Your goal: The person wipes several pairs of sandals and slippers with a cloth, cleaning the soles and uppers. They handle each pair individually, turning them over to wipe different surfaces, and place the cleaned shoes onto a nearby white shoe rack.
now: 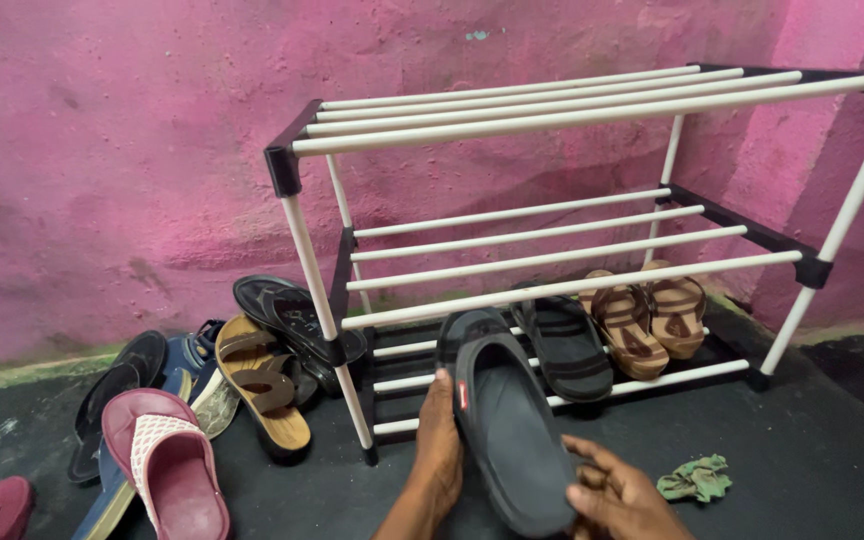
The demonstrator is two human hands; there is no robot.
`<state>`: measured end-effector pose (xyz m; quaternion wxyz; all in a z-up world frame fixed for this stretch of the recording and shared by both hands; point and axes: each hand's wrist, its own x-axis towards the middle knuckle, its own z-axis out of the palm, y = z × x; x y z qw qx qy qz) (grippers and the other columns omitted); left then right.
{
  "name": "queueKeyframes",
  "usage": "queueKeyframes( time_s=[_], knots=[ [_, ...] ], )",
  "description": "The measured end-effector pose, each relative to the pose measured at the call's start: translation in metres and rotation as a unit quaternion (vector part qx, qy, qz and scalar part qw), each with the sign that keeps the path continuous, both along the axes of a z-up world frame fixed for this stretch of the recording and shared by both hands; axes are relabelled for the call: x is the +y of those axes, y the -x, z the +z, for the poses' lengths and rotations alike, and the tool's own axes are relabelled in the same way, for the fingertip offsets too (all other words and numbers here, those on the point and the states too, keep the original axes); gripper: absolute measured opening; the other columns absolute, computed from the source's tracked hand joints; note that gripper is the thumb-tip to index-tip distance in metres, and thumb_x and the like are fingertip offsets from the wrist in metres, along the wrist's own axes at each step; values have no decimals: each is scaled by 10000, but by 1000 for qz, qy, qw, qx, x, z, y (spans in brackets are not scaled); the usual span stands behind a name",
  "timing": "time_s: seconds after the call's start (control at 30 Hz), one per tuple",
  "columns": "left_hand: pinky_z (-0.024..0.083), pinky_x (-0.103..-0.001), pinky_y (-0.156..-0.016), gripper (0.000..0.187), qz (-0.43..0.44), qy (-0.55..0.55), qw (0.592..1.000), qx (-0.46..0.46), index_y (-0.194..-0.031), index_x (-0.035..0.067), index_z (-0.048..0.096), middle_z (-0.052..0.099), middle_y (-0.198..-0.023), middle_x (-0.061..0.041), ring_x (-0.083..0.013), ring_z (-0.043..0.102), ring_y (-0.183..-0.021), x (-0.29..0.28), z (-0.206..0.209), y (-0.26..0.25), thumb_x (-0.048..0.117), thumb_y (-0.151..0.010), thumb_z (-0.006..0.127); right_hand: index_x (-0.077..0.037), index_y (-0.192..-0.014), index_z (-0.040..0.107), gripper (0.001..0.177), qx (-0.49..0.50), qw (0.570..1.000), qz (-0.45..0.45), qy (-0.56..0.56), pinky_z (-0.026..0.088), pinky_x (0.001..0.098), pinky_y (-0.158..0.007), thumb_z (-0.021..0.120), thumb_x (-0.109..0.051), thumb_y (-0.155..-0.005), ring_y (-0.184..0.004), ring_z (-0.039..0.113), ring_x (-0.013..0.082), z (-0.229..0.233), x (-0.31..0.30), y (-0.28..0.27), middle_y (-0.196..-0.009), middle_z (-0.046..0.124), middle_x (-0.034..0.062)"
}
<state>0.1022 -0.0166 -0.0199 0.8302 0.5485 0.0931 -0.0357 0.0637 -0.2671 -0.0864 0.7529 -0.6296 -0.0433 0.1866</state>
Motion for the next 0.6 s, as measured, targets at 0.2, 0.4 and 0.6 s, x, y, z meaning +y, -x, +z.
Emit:
queueKeyframes(
  time_s=[0.2, 0.4, 0.6],
  knots=[
    [503, -370, -1059, 846, -101, -116, 985, -76, -1618, 117, 219, 635, -1431, -281, -313, 647, -1279, -12, -2, 2, 276, -893, 625, -60, -1526, 455, 631, 9, 992, -122, 39, 566, 321, -613, 667, -203, -949, -697, 667, 195, 34, 30, -25, -1044, 706, 173],
    [441, -325, -1132, 1034, -91, -156, 969, -168, -1591, -6, 109, 470, -1557, -188, -254, 530, -1404, -24, -3, -8, 140, -820, 784, -51, -1476, 545, 581, -49, 977, -184, 94, 521, 272, -602, 670, -173, -922, -663, 623, 135, 43, 46, -52, -923, 738, 80],
    [403, -331, -1162, 1247, -68, -287, 951, -95, -1589, 12, 34, 417, -1577, -187, -256, 488, -1435, -19, -10, -20, 236, -696, 875, -16, -1446, 549, 549, -94, 966, -200, 132, 533, 273, -603, 672, -184, -938, -677, 646, 121, 42, 54, -68, -857, 744, 76]
  ],
)
